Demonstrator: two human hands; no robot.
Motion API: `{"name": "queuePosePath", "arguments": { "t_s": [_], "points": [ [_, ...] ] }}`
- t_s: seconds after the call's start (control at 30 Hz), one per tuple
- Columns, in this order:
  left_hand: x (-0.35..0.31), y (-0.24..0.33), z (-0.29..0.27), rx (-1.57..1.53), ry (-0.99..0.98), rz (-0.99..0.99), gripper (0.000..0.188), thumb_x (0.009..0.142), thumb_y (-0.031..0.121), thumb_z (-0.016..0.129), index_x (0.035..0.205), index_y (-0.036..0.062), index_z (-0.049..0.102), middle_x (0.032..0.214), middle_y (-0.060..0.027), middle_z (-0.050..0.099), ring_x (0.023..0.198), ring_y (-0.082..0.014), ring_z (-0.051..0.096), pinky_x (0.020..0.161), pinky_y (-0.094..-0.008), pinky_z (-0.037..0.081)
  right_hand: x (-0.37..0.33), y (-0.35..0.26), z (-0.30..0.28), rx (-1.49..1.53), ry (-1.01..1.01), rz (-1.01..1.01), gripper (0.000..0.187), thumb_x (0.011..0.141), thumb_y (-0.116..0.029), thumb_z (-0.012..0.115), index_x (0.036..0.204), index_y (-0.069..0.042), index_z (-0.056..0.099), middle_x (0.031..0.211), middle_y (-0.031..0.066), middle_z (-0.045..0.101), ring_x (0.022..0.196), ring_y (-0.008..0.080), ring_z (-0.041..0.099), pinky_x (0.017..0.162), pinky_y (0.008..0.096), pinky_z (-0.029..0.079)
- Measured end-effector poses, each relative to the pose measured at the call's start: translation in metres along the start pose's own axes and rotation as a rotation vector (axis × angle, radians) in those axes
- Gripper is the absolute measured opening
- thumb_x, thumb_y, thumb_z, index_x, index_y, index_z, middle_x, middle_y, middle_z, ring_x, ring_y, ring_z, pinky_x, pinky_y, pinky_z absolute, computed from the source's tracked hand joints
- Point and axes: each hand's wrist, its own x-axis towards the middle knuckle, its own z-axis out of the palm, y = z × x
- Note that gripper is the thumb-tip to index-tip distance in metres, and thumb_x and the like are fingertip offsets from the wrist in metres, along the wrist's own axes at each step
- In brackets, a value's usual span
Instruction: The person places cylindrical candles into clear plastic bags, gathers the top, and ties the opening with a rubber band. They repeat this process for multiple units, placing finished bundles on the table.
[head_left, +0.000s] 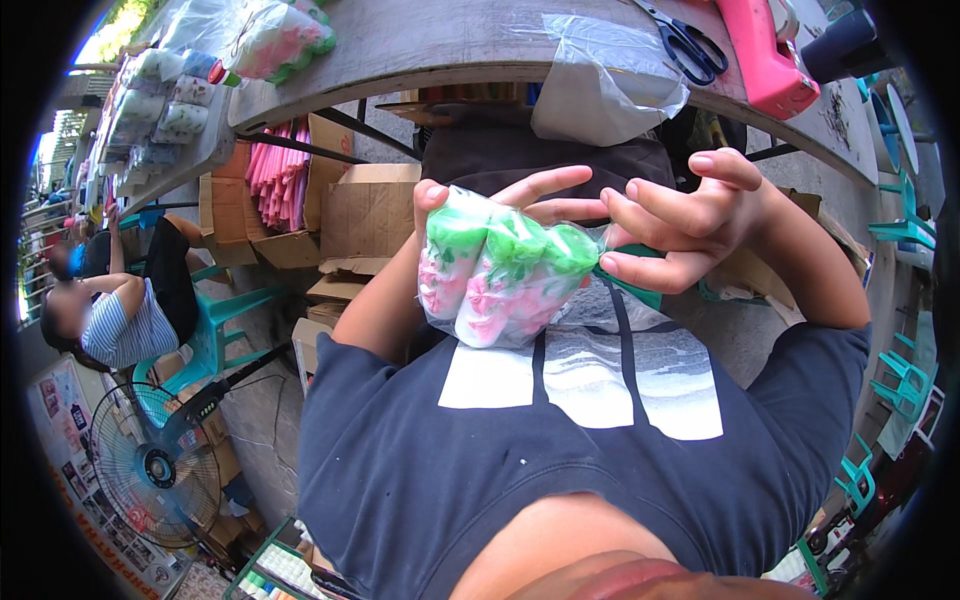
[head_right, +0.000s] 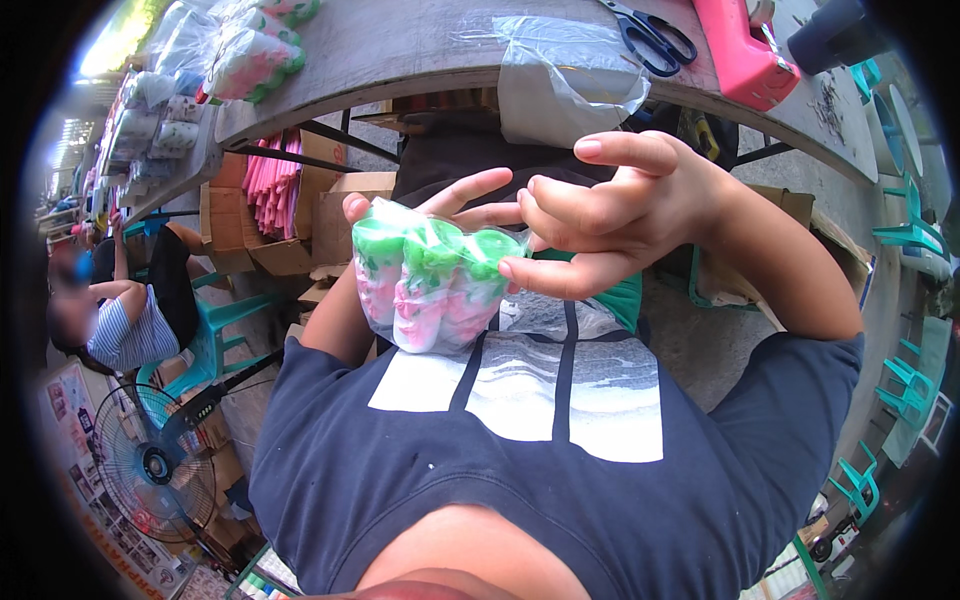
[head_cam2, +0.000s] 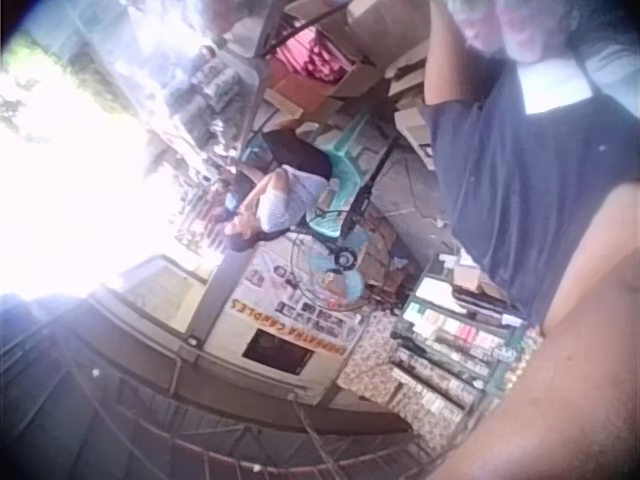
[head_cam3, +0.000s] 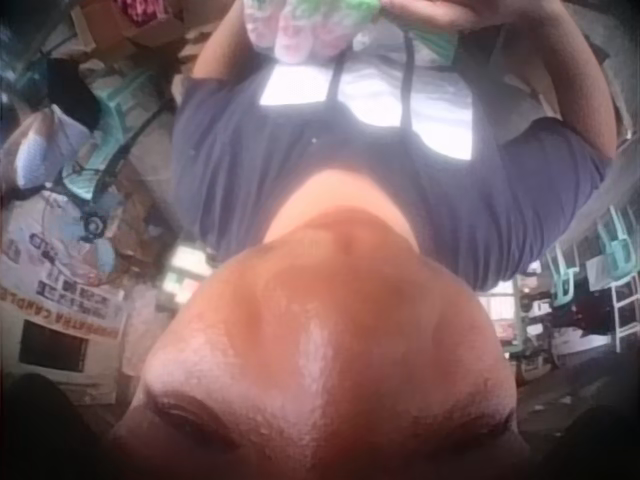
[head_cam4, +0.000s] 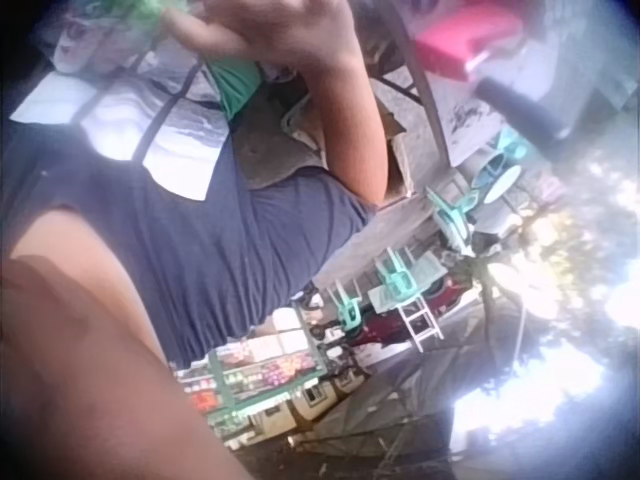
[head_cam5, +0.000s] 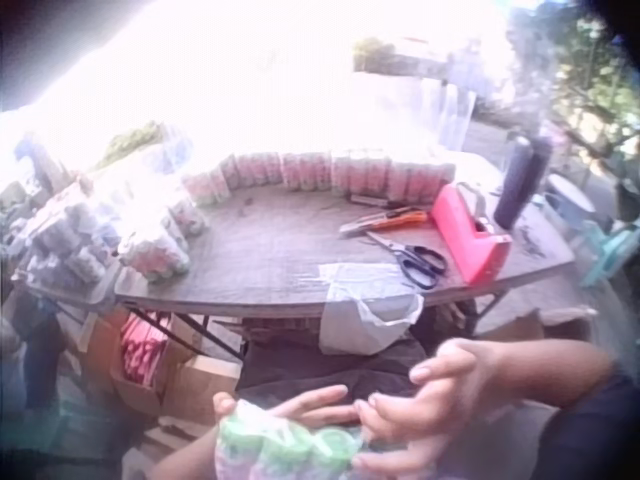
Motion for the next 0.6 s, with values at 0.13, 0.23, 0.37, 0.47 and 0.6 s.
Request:
{"name": "queuePosePath", "arguments": {
  "t_s": [0.13, 0.23, 0.37, 0.47, 0.6],
  "points": [
    [0.004, -0.004, -0.008, -0.058, -0.080, -0.019, 0.130, 0.057, 0.065, 0.067, 0.159, 0.0072, 0.012, 0.156, -0.0261, 0.025, 0.137, -0.0425, 0.041, 0.113, -0.0558, 0.032, 0.005, 0.001, 0.005, 0.049, 0.001, 0.019, 0.045, 0.085, -0.023, 0.073, 0.122, -0.034, 0.050, 0.077, -0.0135, 0.053, 0.092, -0.0009, 0.055, 0.108, 0.0391, 0.035],
    [0.008, -0.001, -0.008, -0.052, -0.067, -0.078, 0.125, 0.060, 0.062, 0.065, 0.159, 0.0063, 0.012, 0.155, -0.0275, 0.026, 0.139, -0.0414, 0.038, 0.115, -0.0548, 0.028, 0.012, 0.005, 0.011, 0.129, -0.046, -0.025, 0.037, 0.084, -0.020, 0.073, 0.114, -0.031, 0.053, 0.069, -0.0137, 0.048, 0.086, -0.0006, 0.055, 0.110, 0.0387, 0.034],
    [0.013, 0.001, -0.014, 0.011, 0.066, -0.247, 0.115, 0.066, 0.058, 0.062, 0.156, 0.0038, 0.017, 0.150, -0.0277, 0.034, 0.133, -0.0393, 0.046, 0.110, -0.0470, 0.037, 0.018, 0.002, 0.021, 0.273, -0.147, -0.061, 0.034, 0.079, -0.016, 0.068, 0.107, -0.027, 0.052, 0.065, -0.0130, 0.044, 0.078, 0.0033, 0.054, 0.114, 0.0382, 0.028],
    [0.017, -0.007, -0.030, 0.063, 0.109, -0.194, 0.094, 0.077, 0.058, 0.054, 0.147, -0.0028, 0.035, 0.139, -0.0307, 0.047, 0.123, -0.0396, 0.055, 0.107, -0.0468, 0.042, 0.023, 0.003, 0.032, 0.328, -0.181, -0.049, 0.032, 0.081, -0.019, 0.064, 0.109, -0.028, 0.050, 0.066, -0.0130, 0.045, 0.080, 0.0053, 0.055, 0.114, 0.0388, 0.027],
    [0.025, -0.011, -0.049, 0.120, -0.032, -0.154, 0.086, 0.082, 0.063, 0.045, 0.134, -0.0060, 0.050, 0.130, -0.0295, 0.056, 0.120, -0.0391, 0.057, 0.106, -0.0473, 0.042, 0.028, 0.009, 0.049, 0.248, -0.140, -0.057, 0.029, 0.081, -0.024, 0.062, 0.108, -0.027, 0.049, 0.072, -0.0119, 0.048, 0.085, 0.0062, 0.056, 0.112, 0.0403, 0.025]
  ]
}}
